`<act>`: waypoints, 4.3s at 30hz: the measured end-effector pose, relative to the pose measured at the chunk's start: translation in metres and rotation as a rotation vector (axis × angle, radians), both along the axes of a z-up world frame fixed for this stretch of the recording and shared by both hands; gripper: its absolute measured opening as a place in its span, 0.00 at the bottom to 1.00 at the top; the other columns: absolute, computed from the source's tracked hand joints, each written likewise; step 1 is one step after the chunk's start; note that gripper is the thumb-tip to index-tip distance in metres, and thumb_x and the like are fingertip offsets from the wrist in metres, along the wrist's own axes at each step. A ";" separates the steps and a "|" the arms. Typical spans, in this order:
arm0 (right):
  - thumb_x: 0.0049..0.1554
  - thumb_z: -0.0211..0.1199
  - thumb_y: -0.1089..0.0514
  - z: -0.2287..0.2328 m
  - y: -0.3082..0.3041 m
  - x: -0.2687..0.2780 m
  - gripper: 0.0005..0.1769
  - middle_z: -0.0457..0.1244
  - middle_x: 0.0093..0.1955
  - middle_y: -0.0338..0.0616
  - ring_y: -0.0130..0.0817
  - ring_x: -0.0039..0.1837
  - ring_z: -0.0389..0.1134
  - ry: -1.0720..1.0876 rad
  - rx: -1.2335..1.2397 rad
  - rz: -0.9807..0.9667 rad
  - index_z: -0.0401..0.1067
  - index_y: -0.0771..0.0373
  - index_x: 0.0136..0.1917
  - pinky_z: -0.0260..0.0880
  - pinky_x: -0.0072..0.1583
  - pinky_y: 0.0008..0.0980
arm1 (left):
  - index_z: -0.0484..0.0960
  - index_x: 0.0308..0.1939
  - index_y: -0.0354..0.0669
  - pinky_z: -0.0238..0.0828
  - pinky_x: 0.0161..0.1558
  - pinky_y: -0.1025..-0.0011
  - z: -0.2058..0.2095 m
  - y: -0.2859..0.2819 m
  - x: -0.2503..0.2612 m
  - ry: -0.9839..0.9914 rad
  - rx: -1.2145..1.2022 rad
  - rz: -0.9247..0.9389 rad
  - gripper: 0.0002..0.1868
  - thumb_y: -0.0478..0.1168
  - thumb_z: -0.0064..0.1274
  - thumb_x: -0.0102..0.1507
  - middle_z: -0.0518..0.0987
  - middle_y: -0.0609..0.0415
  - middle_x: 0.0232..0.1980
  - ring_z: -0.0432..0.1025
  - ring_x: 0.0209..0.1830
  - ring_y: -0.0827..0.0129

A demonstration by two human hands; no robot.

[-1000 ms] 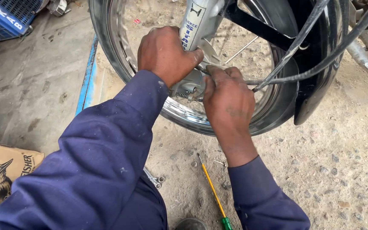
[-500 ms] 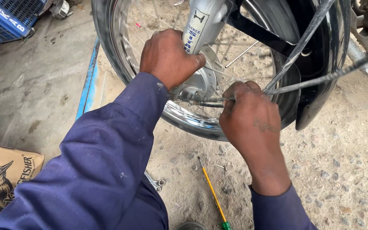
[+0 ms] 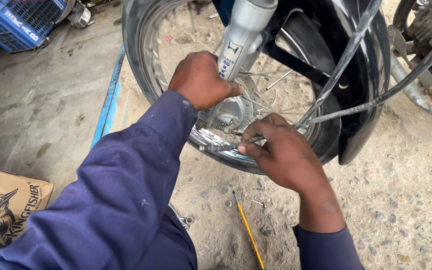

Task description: Adjusting the front brake cable and assembly on a motorcycle wheel.

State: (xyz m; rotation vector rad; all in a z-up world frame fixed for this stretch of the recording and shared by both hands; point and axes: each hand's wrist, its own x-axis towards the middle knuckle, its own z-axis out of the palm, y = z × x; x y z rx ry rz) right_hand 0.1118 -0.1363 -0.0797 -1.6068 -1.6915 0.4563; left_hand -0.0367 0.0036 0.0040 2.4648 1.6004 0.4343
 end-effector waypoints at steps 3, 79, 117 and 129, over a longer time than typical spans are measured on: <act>0.53 0.70 0.53 -0.001 -0.003 0.009 0.11 0.65 0.43 0.33 0.28 0.38 0.72 0.358 -0.195 0.287 0.75 0.58 0.47 0.73 0.40 0.31 | 0.87 0.39 0.31 0.78 0.43 0.61 -0.001 -0.001 -0.003 -0.007 -0.023 0.013 0.29 0.54 0.73 0.47 0.84 0.39 0.36 0.82 0.32 0.56; 0.55 0.70 0.56 -0.067 -0.005 0.009 0.24 0.71 0.49 0.57 0.42 0.50 0.76 1.475 -0.074 0.604 0.73 0.72 0.61 0.80 0.48 0.39 | 0.86 0.52 0.38 0.85 0.26 0.72 0.070 -0.081 -0.003 -0.094 -1.100 -0.695 0.16 0.40 0.59 0.61 0.89 0.45 0.38 0.86 0.31 0.64; 0.51 0.59 0.67 -0.137 0.010 0.014 0.18 0.70 0.58 0.43 0.32 0.57 0.73 1.377 -0.120 0.069 0.71 0.66 0.56 0.75 0.52 0.30 | 0.67 0.63 0.28 0.74 0.47 0.65 -0.125 0.016 -0.021 0.256 -0.455 -0.304 0.27 0.31 0.53 0.60 0.88 0.42 0.40 0.79 0.45 0.61; 0.66 0.52 0.61 -0.163 0.032 -0.010 0.13 0.70 0.55 0.49 0.37 0.55 0.75 1.270 0.097 -0.043 0.74 0.68 0.58 0.78 0.57 0.34 | 0.84 0.52 0.32 0.78 0.30 0.65 -0.034 0.018 -0.053 0.344 -0.746 0.240 0.29 0.53 0.65 0.57 0.85 0.39 0.35 0.81 0.29 0.58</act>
